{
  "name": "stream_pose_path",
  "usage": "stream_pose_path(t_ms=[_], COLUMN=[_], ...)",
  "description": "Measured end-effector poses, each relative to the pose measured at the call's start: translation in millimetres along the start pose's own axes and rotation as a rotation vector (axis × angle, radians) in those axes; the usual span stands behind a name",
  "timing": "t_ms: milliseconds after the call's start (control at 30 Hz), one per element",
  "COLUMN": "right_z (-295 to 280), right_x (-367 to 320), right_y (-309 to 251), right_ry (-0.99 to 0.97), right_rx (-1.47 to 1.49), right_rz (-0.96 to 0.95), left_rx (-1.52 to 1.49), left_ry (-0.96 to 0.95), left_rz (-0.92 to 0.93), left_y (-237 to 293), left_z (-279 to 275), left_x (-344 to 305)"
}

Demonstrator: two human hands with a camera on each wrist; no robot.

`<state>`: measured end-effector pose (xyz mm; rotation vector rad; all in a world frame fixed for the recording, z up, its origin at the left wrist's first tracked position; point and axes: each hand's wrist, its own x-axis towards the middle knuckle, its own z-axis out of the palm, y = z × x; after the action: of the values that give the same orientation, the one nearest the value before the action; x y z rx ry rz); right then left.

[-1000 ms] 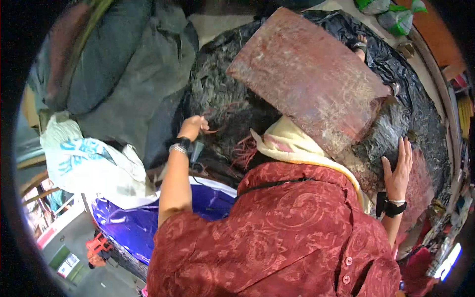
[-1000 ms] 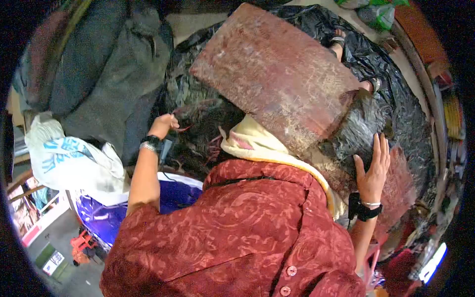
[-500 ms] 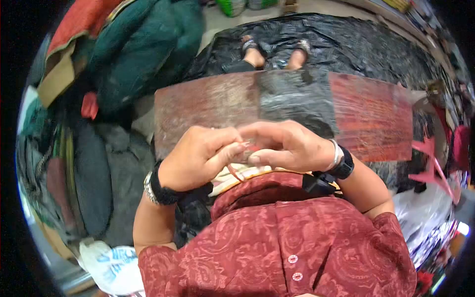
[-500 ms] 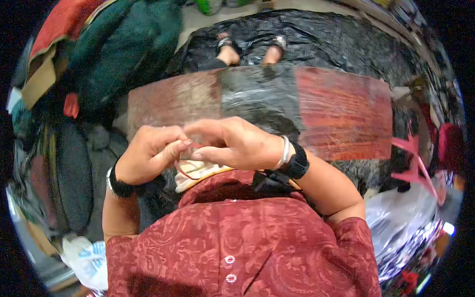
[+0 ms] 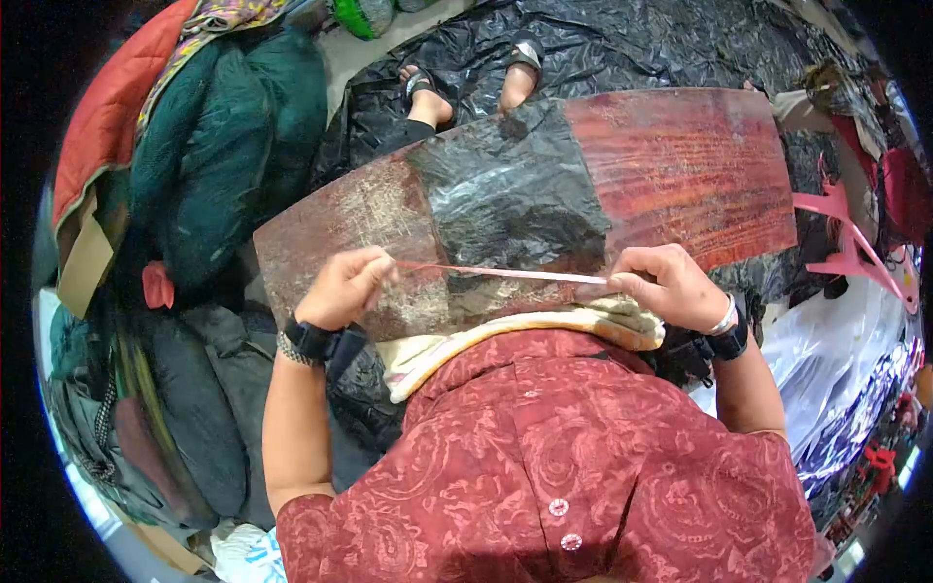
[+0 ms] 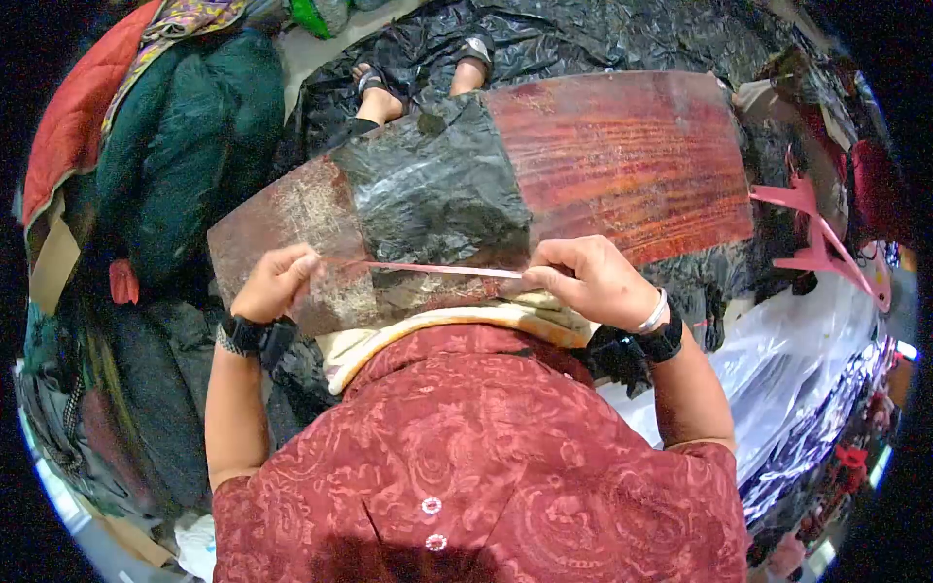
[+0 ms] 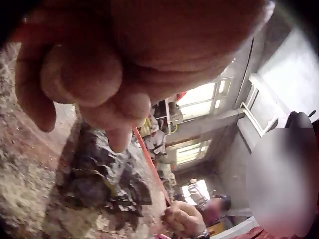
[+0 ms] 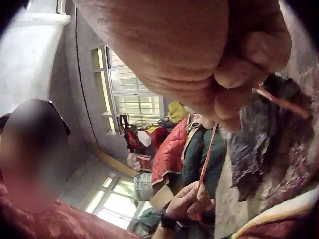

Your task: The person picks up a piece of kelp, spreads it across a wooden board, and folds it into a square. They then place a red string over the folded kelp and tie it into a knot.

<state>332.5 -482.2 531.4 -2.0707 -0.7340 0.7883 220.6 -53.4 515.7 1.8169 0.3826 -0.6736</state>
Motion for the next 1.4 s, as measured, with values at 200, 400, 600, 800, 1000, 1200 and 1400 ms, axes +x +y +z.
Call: stream_pose_path(t_ms=[200, 400, 600, 800, 1000, 1200, 1400], right_z=[17, 22, 13, 20, 11, -7, -34], right_x=[-6, -4, -22, -28, -21, 3, 34], right_y=[23, 23, 22, 35, 34, 35, 43], right_ry=[0.118, 0.192, 0.228, 0.261, 0.268, 0.342, 0.437], right_rx=[-0.127, -0.18, -0.198, -0.108, -0.148, -0.169, -0.228], right_rz=[0.029, -0.022, 0.111, 0.08, 0.031, 0.006, 0.022], left_rx=[0.886, 0.812, 0.95, 0.958, 0.533, -0.114, -0.598], left_ry=[0.35, 0.375, 0.158, 0.162, -0.043, 0.28, 0.701], left_rz=[0.206, 0.741, 0.594, 0.461, 0.583, 0.293, 0.199], left_y=[-23, 102, 128, 130, 115, 106, 89], left_z=[-47, 0, 34, 34, 14, -75, -152], left_x=[13, 91, 163, 170, 168, 143, 66])
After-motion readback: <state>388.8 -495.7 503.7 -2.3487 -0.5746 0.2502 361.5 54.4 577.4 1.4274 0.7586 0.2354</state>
